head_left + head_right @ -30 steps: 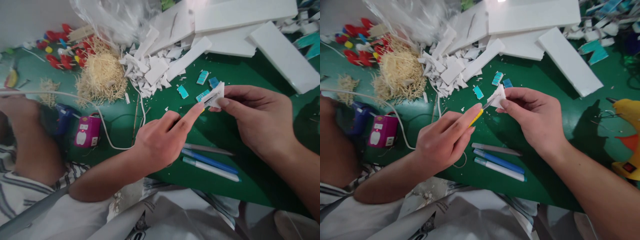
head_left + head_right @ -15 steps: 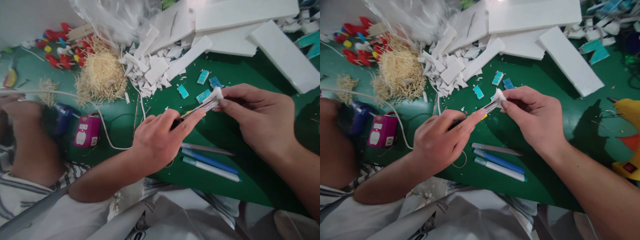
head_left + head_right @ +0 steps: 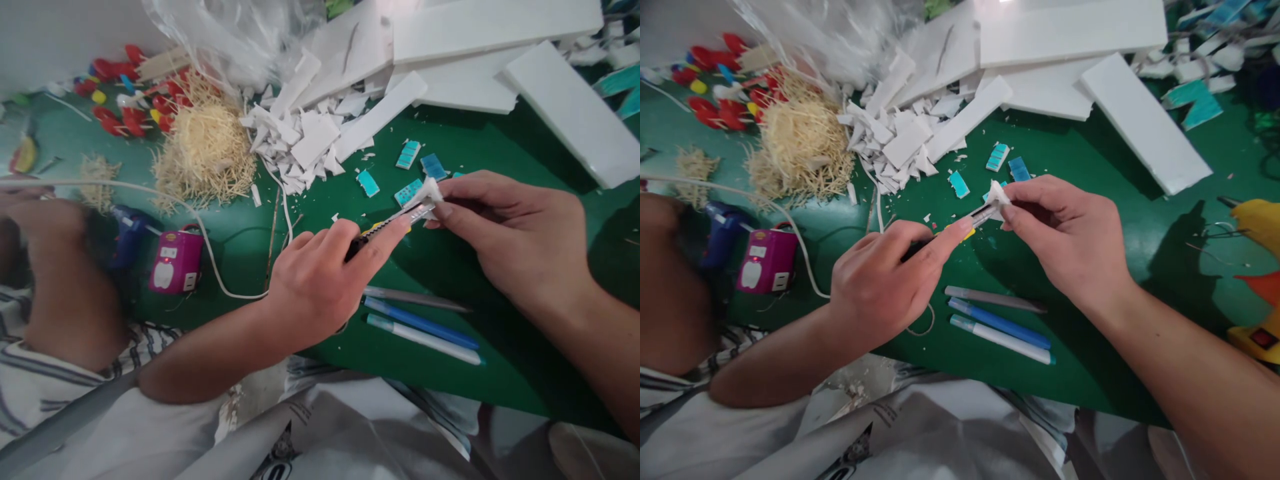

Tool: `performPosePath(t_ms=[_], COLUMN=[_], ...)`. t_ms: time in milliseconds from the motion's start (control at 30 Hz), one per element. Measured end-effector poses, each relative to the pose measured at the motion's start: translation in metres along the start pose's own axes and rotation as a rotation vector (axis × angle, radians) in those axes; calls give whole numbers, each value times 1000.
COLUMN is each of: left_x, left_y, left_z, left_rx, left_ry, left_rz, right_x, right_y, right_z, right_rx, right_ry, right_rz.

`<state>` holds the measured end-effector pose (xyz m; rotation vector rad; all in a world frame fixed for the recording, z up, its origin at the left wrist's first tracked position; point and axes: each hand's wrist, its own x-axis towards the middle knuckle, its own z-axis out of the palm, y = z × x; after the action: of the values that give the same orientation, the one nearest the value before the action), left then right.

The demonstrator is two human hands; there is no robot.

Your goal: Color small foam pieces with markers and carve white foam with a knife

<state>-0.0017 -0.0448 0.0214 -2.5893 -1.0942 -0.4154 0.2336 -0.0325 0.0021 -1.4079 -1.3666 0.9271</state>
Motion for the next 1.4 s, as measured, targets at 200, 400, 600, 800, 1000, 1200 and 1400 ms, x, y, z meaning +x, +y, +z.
performPosePath(t_ms=[200, 400, 600, 800, 1000, 1200, 1400], left_x=[-1, -2, -1, 0, -2, -3, -3], left_y=[-2, -1, -1, 0, 0, -1, -2], left_z=[-2, -3, -3, -2, 0, 0, -1], left_rx=[-131, -131, -64, -52, -178, -450, -511], left_ry=[-44, -107, -31, -9, -89, -169, -143], left_rz=[5, -5, 8, 0, -3, -61, -62], right_x=[0, -1, -1, 0, -2, -2, -2], right_y=[-1, 2, 1, -1, 1, 3, 4], right_z=[-1, -1, 0, 1, 0, -1, -3], right_rx=[-68, -20, -31, -47, -70, -165, -240], right_ry=[2, -17, -12, -26, -34, -35, -23], right_rz=[-26, -2, -12, -13, -20, -92, -142])
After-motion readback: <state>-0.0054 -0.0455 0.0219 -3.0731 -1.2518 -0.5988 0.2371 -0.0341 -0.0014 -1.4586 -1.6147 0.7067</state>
